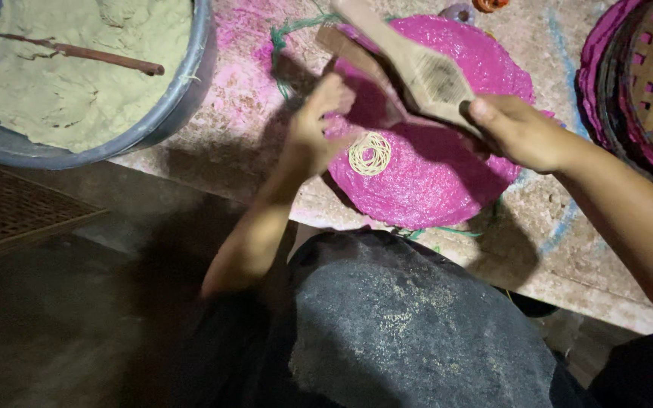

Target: The person scoops pale dough from a large plastic basin into a wooden hand press, squeezes the press handles to extrude thin noodle strands onto a round pink tray, and forms coiled noodle nests one at a time, repeating the cycle across the tray.

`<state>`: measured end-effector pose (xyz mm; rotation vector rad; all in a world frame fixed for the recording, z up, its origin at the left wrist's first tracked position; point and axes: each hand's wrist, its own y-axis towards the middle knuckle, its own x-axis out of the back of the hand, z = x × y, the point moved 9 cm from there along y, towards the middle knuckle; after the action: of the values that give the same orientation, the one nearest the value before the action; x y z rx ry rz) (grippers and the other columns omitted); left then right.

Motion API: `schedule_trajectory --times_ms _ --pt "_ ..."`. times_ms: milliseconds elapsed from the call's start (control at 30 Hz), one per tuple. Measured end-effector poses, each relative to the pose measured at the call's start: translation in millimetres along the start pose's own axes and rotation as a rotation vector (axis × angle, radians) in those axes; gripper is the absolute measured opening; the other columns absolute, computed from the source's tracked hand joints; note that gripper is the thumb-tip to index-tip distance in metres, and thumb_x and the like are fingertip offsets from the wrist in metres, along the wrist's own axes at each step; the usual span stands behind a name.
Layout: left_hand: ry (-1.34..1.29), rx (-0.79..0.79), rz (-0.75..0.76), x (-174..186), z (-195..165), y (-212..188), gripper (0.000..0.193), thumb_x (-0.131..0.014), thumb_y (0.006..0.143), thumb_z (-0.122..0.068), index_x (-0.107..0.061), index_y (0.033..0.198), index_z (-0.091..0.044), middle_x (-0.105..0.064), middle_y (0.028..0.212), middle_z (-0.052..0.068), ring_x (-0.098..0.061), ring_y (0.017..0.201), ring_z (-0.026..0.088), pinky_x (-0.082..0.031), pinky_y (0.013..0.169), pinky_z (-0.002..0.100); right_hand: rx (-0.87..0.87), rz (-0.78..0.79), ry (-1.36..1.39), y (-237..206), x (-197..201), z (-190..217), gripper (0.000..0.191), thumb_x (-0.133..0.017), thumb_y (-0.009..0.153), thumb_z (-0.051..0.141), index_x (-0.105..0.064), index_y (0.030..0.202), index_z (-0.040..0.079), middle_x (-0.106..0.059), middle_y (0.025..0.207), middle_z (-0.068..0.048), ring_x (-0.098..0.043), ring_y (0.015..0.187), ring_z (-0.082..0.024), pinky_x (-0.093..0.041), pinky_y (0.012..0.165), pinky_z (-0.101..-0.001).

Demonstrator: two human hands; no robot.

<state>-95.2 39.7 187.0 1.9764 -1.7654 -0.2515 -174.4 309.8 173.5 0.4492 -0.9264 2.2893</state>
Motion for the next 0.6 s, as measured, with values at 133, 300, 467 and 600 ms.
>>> schedule_trajectory --times_ms 133,300,467,600 --pt "-1.475 0.321 -0.131 -24.8 50.7 59.8 0.060 -0.063 0.089 -0.062 -0.053 0.118 -0.010 -0.062 0.106 0.008 -0.062 0.101 0.020 -0.052 0.099 0.039 -0.125 0.284 0.055 15.5 -23.0 9.4 0.076 -0.029 0.096 0.066 -0.072 0.102 0.004 -0.071 0.071 -0.007 -0.068 0.064 -0.018 -0.059 0.064 -0.0341" --pt "-1.721 0.109 -0.196 -18.3 80.5 92.1 0.050 -0.050 0.100 -0.066 -0.051 0.094 -0.016 -0.050 0.086 -0.002 -0.052 0.087 0.016 -0.048 0.099 0.041 -0.074 0.029 -0.171 42.5 8.6 46.2 0.071 -0.036 0.101 0.063 -0.068 0.111 0.001 -0.064 0.073 -0.013 -0.063 0.067 -0.024 -0.052 0.065 -0.0414" --pt "-1.704 0.119 -0.248 -8.6 100.9 88.7 0.049 -0.049 0.100 -0.065 -0.047 0.084 -0.019 -0.044 0.076 -0.005 -0.048 0.075 0.014 -0.046 0.090 0.038 -0.033 -0.063 -0.250 49.7 0.1 69.7 0.067 -0.039 0.100 0.060 -0.065 0.120 0.002 -0.067 0.074 -0.013 -0.066 0.067 -0.025 -0.053 0.068 -0.0432" --pt "-1.754 0.278 -0.405 -28.4 113.2 86.4 0.051 -0.048 0.097 -0.066 -0.045 0.075 -0.019 -0.042 0.068 -0.005 -0.045 0.067 0.015 -0.044 0.081 0.037 -0.056 0.011 -0.269 44.3 10.4 68.9 0.066 -0.036 0.102 0.060 -0.066 0.120 0.003 -0.068 0.075 -0.014 -0.067 0.070 -0.028 -0.055 0.070 -0.0465"
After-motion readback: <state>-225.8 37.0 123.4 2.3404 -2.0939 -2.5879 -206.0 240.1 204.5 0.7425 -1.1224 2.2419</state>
